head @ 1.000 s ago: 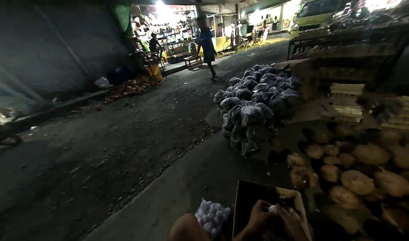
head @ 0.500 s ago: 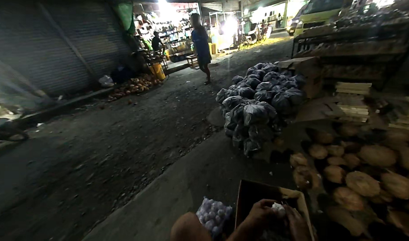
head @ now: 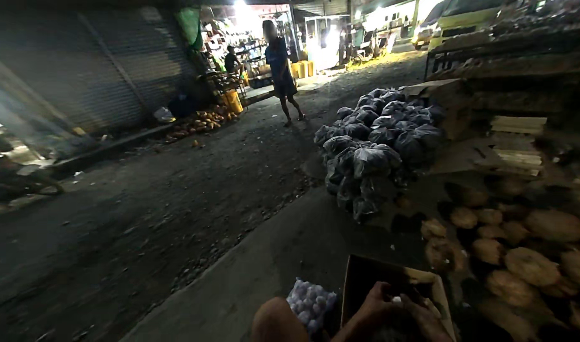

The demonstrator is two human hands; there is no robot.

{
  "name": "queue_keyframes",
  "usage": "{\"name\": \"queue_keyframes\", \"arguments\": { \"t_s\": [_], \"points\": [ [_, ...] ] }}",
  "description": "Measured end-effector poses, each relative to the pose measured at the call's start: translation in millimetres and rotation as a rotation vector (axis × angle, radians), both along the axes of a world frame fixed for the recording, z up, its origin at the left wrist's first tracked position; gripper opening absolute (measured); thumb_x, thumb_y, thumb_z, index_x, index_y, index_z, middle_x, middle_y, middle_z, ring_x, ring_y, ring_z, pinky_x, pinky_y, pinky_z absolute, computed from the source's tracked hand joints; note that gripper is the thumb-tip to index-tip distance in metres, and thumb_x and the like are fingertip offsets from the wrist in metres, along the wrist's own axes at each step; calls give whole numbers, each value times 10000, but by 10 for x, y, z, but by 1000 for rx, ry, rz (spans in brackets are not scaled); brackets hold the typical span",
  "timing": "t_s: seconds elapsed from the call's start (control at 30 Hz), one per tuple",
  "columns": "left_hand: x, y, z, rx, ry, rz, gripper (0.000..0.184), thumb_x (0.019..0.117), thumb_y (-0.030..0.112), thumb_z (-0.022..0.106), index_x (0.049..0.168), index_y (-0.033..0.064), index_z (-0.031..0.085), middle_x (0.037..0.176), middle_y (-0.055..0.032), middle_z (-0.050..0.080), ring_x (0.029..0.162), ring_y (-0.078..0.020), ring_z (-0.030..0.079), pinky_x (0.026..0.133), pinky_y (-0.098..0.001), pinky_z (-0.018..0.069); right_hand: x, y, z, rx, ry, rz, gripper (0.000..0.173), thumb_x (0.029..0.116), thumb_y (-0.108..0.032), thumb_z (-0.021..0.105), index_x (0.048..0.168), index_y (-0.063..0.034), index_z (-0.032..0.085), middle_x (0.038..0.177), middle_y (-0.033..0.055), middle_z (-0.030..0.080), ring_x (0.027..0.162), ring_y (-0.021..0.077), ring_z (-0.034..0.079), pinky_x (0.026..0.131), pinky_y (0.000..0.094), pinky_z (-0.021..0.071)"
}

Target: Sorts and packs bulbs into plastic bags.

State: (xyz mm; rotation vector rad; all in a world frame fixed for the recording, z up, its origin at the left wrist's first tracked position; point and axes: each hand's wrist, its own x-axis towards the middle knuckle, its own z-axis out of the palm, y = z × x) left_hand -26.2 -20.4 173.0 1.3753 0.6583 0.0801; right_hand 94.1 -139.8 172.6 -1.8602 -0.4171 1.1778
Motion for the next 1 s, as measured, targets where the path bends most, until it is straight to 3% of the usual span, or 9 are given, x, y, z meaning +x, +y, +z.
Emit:
{"name": "queue_keyframes", "arguments": {
  "t_s": [0.13,0.23,0.4,0.47,0.53,0.63,0.77,0.9,1.0],
  "points": [
    [28,-60,-20,139,12,-31,635,920,127,746,1437,-54,425,1266,-257,601,1085,-305,637,954,-454,535,-134,24,-127,83,-66,-127,539,1091,-429,422,1270,30,642,1167,232,678,1077,315,662,965,542,521],
    [6,-55,-32,311,49,-105,571,935,136,728,1421,-37,484,1262,-275,625,1122,-364,645,995,-522,515,-243,38,-102,71,-80,-136,508,1103,-382,415,1335,30,602,1258,249,642,1156,331,631,1017,544,492],
    [-15,150,-27,548,-22,-346,323,987,139,646,1275,-8,663,1189,-285,643,1107,-393,635,977,-537,517,-108,-2,-43,45,40,95,534,1101,-420,411,1396,6,542,1230,225,658,1066,323,678,916,546,563],
    [-36,148,36,563,-6,-350,388,979,80,633,1358,-1,622,1291,-340,558,1200,-448,560,1033,-548,472,-93,5,-16,46,27,127,519,1089,-414,454,1357,17,562,1183,213,672,1015,304,691,878,522,576],
    [-49,74,136,559,41,-251,443,982,139,657,1394,2,570,1378,-310,510,1228,-414,568,1037,-529,496,-146,20,35,79,6,42,512,1084,-395,469,1312,47,589,1155,220,678,1007,295,683,891,513,564],
    [-40,32,97,619,18,-200,369,977,155,662,1280,-50,606,1310,-272,580,1181,-382,609,1015,-514,512,-185,17,-2,98,-14,-8,520,1070,-407,477,1287,52,589,1122,223,680,988,307,686,873,528,575],
    [-42,74,54,678,-55,-287,351,979,93,637,1307,-31,622,1305,-262,590,1180,-373,611,1020,-502,514,-131,3,-11,153,-21,14,429,1080,-335,480,1245,34,627,1067,175,686,929,235,684,837,467,580],
    [-25,-1,41,702,-2,-248,377,954,89,677,1317,0,621,1343,-253,571,1146,-376,634,980,-518,538,-211,30,-79,120,-118,-60,449,1089,-346,468,1253,34,646,1129,215,689,1015,280,680,922,500,552],
    [-27,-18,23,747,-12,-277,361,993,184,649,1321,35,644,1355,-224,585,1155,-357,638,989,-505,534,-179,7,-178,48,-212,-90,519,1102,-368,408,1277,60,643,1250,282,650,1183,368,627,1045,561,469]
  ]
}}
